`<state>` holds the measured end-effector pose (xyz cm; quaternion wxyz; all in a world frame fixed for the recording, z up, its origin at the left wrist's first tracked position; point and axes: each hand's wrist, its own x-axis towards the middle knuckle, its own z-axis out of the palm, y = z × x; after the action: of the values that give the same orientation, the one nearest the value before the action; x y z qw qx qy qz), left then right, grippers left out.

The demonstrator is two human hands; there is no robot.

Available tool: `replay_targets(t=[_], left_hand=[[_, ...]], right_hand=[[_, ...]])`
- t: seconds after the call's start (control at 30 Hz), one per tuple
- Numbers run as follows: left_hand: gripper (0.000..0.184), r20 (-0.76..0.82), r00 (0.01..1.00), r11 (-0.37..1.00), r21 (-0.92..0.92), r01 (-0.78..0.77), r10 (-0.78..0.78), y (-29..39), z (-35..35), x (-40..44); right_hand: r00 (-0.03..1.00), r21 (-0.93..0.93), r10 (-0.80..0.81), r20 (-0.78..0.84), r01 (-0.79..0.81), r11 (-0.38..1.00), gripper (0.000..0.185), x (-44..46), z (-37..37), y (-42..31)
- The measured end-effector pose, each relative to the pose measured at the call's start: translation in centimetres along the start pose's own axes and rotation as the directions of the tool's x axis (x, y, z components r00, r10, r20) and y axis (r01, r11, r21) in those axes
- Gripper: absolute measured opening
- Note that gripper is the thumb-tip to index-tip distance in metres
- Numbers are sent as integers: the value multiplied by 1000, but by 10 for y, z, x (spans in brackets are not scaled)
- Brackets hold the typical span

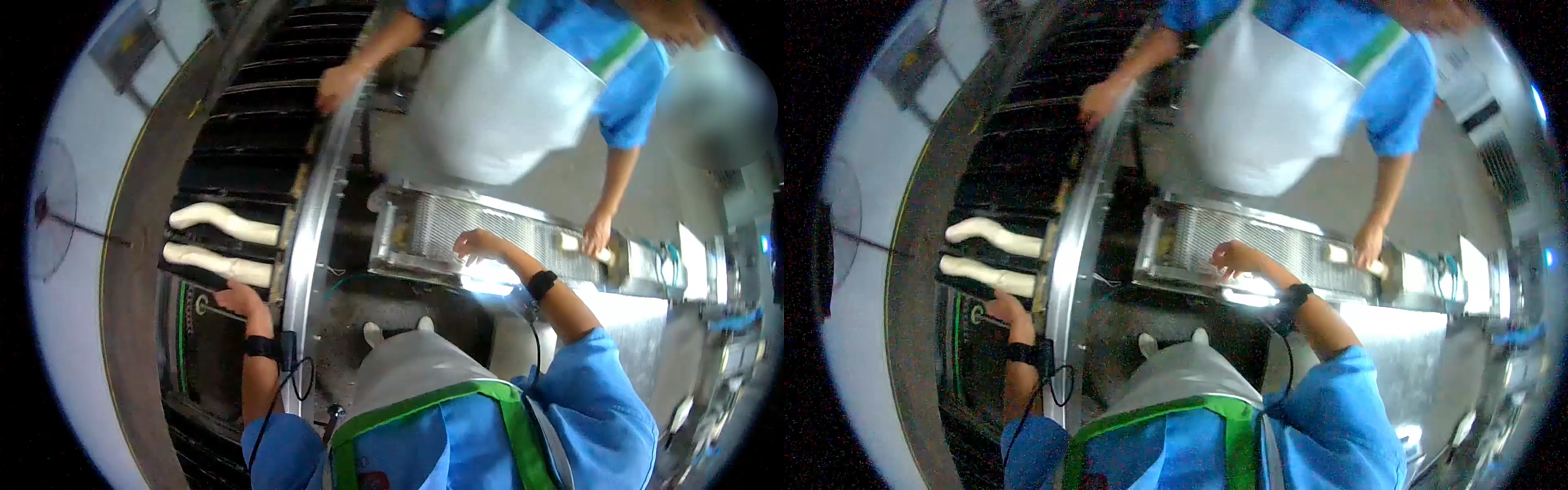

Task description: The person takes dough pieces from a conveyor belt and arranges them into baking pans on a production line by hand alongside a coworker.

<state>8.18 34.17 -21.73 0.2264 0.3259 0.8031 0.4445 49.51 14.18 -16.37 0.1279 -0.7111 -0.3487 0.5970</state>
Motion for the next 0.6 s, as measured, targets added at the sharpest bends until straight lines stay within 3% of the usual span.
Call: replay_targets(t=[0.03,0.17,0.2,0.23,0.27,0.37,0.47,0.53,0.6], left_hand=[[36,25,997,996,32,79,-79,14,-4,-8],[30,-67,997,944,330,-24,49,15,-3,-4],[33,-89,996,919,390,55,-22,3,6,7],[37,-175,979,902,432,-16,101,-12,16,13],[44,-37,995,922,373,99,-92,34,-8,-14],[47,-153,986,943,332,-8,63,33,-7,-23],[43,-209,973,936,351,-17,96,29,-7,-19],[32,-116,991,891,453,-13,73,39,-14,-20],[22,-348,867,805,586,-95,356,14,3,-3]], right_hand=[[997,-72,41,-70,-46,996,22,-6,-3,17],[986,8,-34,-165,35,999,23,-38,-15,66],[987,31,-75,-145,80,996,22,-42,-19,72],[986,61,-108,-127,116,991,21,-45,-19,71],[986,-2,-76,-147,76,997,19,-51,-20,64],[975,-86,-126,-183,112,990,18,-60,-25,64],[975,-82,-115,-193,101,992,19,-58,-29,81],[970,-60,-101,-223,90,994,22,-73,-31,93],[971,-65,-78,-224,64,996,27,-60,-37,135]])
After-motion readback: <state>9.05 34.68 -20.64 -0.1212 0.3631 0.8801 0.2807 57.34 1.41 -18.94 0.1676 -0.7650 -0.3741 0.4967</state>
